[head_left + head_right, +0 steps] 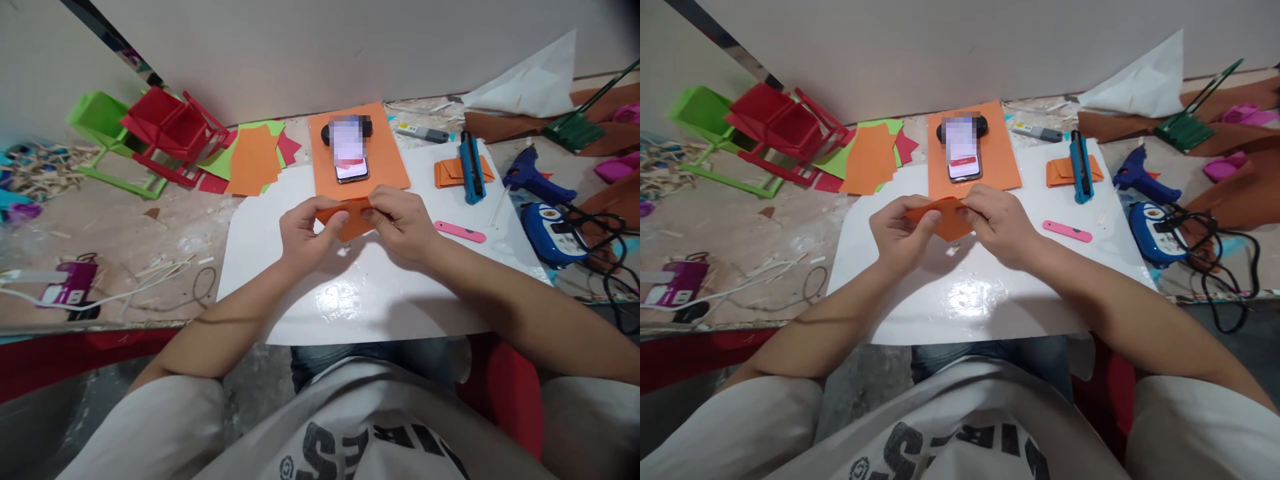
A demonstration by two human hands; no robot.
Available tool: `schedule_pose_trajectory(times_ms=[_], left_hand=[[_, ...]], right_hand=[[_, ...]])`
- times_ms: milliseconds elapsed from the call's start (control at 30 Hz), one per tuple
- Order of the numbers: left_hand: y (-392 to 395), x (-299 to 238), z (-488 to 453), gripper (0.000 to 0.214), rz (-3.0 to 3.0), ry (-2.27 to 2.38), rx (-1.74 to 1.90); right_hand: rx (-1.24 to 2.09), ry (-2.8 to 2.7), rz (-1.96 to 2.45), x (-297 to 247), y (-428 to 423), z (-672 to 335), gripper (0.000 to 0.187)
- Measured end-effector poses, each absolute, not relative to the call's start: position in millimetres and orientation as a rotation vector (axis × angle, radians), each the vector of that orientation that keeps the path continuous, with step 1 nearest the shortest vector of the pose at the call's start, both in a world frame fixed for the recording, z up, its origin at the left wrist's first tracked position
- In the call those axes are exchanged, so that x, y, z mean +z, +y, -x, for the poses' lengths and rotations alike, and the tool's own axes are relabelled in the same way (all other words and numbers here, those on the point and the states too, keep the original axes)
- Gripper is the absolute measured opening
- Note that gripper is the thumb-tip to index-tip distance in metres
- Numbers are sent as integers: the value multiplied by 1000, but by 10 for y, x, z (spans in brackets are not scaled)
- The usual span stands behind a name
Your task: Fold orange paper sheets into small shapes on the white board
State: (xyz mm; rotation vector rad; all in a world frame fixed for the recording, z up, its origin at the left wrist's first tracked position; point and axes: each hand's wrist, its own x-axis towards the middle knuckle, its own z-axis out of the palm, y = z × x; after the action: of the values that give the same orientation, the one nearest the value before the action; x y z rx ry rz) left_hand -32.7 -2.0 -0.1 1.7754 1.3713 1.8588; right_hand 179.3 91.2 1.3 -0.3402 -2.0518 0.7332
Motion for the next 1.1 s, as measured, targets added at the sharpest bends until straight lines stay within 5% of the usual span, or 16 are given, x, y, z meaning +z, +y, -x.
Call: schedule_pose_trajectory(times_ms=[400, 1100], left_hand=[[46, -24, 346, 65, -1360, 1397, 1815], [-69, -49, 280, 48, -1367, 1379, 1567]], right_hand=[[1498, -1711, 572, 136, 771, -1722, 70], [1769, -1489, 669, 178, 718, -1661, 62]])
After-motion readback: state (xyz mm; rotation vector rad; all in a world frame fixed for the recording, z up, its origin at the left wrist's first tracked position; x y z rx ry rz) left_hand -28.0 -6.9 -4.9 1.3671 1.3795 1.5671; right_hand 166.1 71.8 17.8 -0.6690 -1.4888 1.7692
